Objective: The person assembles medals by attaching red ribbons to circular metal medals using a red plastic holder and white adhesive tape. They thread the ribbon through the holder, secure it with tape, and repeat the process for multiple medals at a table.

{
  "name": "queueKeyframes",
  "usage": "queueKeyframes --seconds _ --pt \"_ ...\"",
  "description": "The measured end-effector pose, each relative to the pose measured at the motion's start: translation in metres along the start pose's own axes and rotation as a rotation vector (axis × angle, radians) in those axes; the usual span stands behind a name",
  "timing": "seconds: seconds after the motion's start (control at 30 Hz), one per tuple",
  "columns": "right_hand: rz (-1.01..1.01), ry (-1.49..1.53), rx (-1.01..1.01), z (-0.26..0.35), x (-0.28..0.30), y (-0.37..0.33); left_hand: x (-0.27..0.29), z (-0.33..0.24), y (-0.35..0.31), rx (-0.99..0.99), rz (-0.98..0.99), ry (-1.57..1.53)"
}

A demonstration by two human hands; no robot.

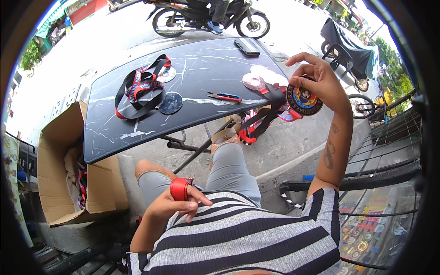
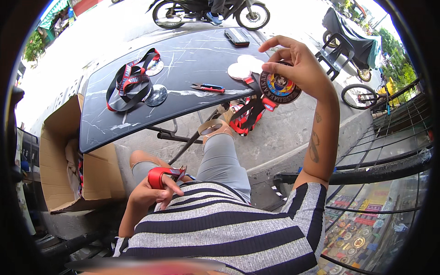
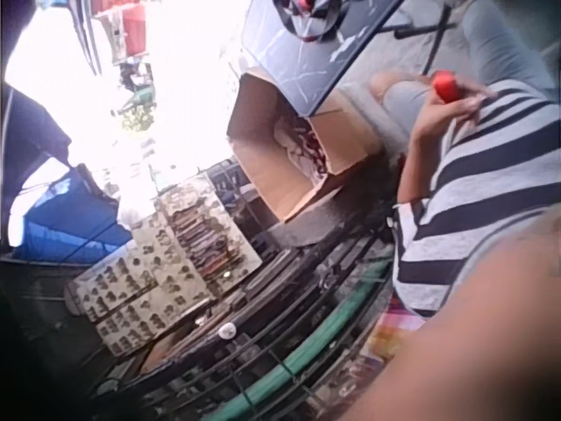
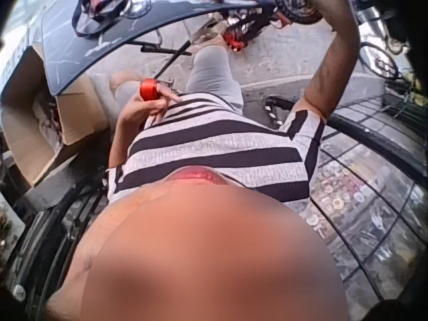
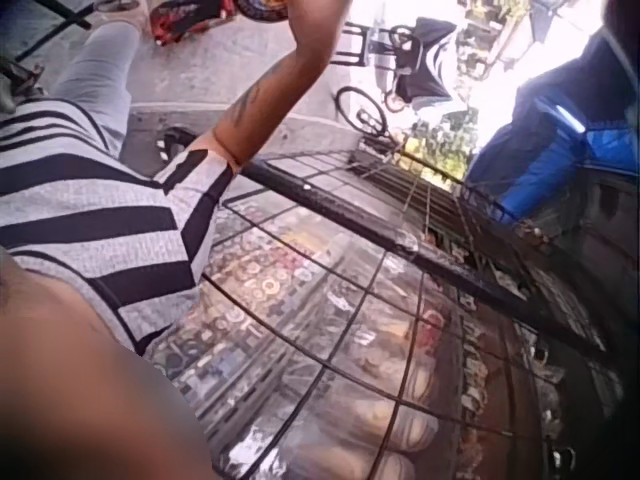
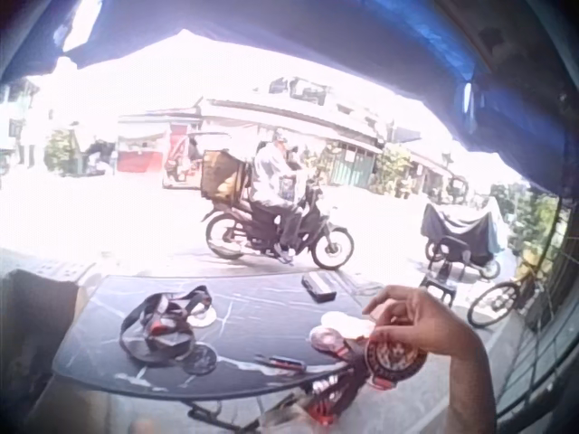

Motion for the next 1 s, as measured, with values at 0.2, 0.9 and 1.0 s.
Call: queueKeyframes --seconds 0.2,0.9,1.0 --pt "0.123 0.582 0.183 0.063 -0.142 -0.013 -0.017 0.013 0.01 -0.042 0.136 0.078" --pt "0.763 0.297 -0.328 -0.172 -0.411 -0.099 -0.007 -0.028 -0.018 -0.577 -0.803 0.442" --pt "0.839 0.237 -0.227 -0.154 -0.406 -0.085 -0.002 -0.032 -0.014 -0.646 -0.738 0.357"
Point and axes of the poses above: each hand's wrist, its own y-axis towards the middle knuckle, its own x-axis out of the back of the hand, z = x × y, the point moved 2 cm from there along y, towards the middle knuckle, and after that the axes turned 1 degree about -y, right-handed, at the moved point
